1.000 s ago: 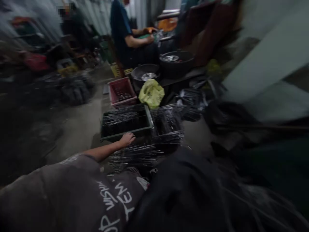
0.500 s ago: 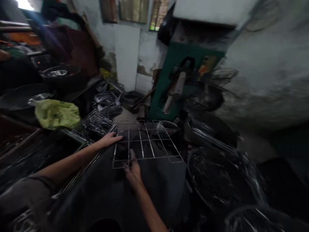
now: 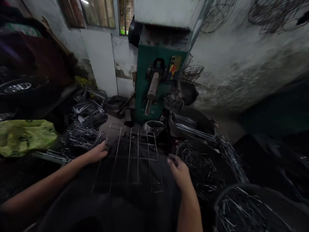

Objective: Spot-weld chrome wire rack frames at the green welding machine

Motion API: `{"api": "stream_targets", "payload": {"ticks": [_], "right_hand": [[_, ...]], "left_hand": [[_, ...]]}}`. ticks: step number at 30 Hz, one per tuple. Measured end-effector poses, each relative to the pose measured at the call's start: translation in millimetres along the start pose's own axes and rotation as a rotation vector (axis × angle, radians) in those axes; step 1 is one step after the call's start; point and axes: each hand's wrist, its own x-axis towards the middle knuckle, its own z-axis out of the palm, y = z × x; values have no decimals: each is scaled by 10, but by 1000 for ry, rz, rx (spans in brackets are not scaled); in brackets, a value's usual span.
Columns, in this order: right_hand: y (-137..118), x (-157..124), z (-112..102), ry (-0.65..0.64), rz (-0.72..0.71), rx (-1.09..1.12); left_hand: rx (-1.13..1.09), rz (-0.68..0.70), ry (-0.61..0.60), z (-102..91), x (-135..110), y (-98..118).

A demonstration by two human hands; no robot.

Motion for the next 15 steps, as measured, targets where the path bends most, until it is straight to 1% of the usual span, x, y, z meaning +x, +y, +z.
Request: {"api": "stream_targets", "payload": {"ticks": [3, 5, 7, 10, 12, 15], "right_hand": [[288, 635, -88, 28, 10, 81], [439, 1131, -148, 101, 37, 57], [556, 1663, -189, 218, 122, -108], [668, 2401, -236, 323, 194, -334], [702, 2781, -289, 360, 200, -455], [685, 3172, -333, 365, 194, -621]], "left_hand": [[109, -69, -139, 52, -110, -3], [205, -152, -203, 72, -123, 51], [291, -217, -241, 91, -93, 114], [367, -257, -269, 131, -42, 120], [387, -259, -265, 162, -29, 48], [385, -281, -221, 185, -14, -38]]}}
